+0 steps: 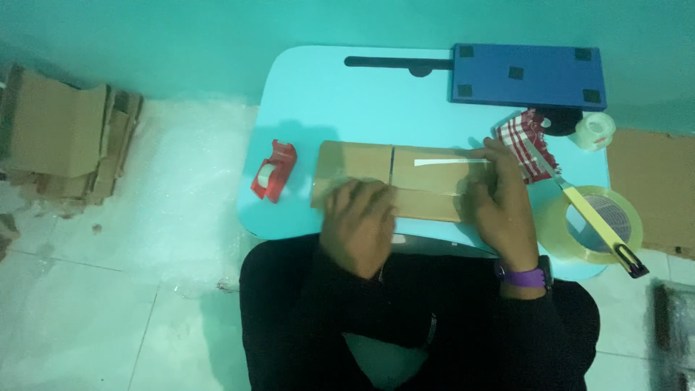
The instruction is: The person seals a small cardboard box with clear packing tape.
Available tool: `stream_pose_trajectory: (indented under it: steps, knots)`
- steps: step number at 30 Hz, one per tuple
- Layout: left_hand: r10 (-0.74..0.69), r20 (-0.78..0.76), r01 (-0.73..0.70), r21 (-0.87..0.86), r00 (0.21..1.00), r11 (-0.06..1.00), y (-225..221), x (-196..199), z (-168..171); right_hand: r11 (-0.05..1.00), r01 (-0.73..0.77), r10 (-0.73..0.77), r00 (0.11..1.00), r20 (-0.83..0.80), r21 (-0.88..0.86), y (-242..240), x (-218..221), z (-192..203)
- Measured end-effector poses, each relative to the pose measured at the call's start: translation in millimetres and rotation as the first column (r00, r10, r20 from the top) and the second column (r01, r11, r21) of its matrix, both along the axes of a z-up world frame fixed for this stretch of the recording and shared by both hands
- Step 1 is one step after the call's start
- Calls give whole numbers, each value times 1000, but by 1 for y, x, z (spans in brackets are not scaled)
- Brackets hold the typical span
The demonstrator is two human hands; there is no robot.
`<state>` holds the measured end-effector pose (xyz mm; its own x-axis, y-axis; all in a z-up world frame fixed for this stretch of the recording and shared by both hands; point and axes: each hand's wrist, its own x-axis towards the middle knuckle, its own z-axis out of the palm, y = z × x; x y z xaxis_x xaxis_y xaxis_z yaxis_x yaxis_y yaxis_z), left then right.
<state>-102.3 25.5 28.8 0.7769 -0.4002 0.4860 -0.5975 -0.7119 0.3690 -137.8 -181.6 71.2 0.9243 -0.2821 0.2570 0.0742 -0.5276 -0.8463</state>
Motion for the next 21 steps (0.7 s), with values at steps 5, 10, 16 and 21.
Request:
stream_pose_trajectory:
  steps: [5,10,16,21]
  knots:
    - [-5,42,0,128,999,992,-21,-5,-19,998,5,-4,1000,-14,66,0,-2,0]
    - [-23,21,20,140,1000,990,-30,-12,-2,993,2,3,999,-41,120,-8,-2,-4]
    - [-133,-54,140,150,990,979,-52,-19,5,974,39,-26,998,-64,224,-8,-2,-5]
    - [-165,-59,172,132,985,976,-70,-27,5,975,20,-10,999,-47,220,-13,-2,-10]
